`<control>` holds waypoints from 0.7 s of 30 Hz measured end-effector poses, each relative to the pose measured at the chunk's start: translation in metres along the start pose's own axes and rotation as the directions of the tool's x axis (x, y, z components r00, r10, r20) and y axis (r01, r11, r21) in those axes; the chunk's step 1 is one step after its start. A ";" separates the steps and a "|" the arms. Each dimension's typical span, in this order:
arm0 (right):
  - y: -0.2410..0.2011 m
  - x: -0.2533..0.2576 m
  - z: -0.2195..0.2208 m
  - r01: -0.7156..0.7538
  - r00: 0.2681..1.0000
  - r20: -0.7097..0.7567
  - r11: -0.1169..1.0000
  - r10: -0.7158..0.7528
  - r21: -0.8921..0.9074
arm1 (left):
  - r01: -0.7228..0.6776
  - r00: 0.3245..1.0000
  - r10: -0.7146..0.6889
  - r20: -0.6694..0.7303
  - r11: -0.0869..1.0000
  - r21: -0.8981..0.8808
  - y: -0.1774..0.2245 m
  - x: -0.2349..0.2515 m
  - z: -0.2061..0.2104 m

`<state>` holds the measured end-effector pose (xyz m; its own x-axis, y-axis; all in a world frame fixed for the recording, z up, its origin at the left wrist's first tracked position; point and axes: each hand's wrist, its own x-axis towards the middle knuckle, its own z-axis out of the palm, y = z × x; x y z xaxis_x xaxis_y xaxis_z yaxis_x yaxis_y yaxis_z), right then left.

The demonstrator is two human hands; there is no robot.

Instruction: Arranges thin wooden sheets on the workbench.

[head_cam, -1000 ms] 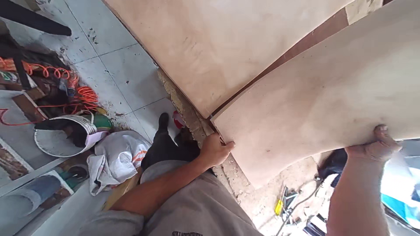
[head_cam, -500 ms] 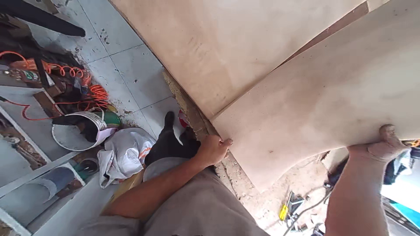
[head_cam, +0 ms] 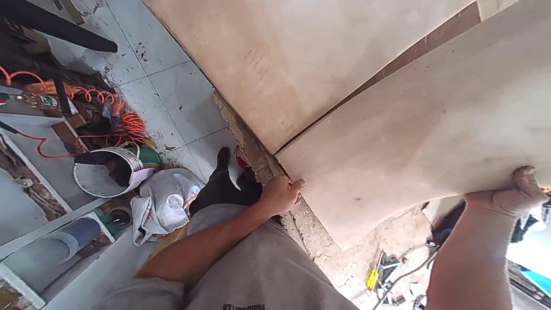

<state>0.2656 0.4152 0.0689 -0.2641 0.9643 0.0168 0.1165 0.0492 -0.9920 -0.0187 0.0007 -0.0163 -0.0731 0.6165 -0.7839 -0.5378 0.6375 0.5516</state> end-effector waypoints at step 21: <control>0.007 0.004 0.027 0.070 0.985 0.150 0.995 -0.079 0.065 | 0.039 0.999 -0.038 -0.015 0.996 0.077 -0.009 0.001 -0.007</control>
<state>0.2397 0.4129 0.0587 -0.4134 0.9074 0.0758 0.0357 0.0993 -0.9944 -0.0204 -0.0077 -0.0239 -0.0651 0.5853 -0.8082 -0.4741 0.6945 0.5411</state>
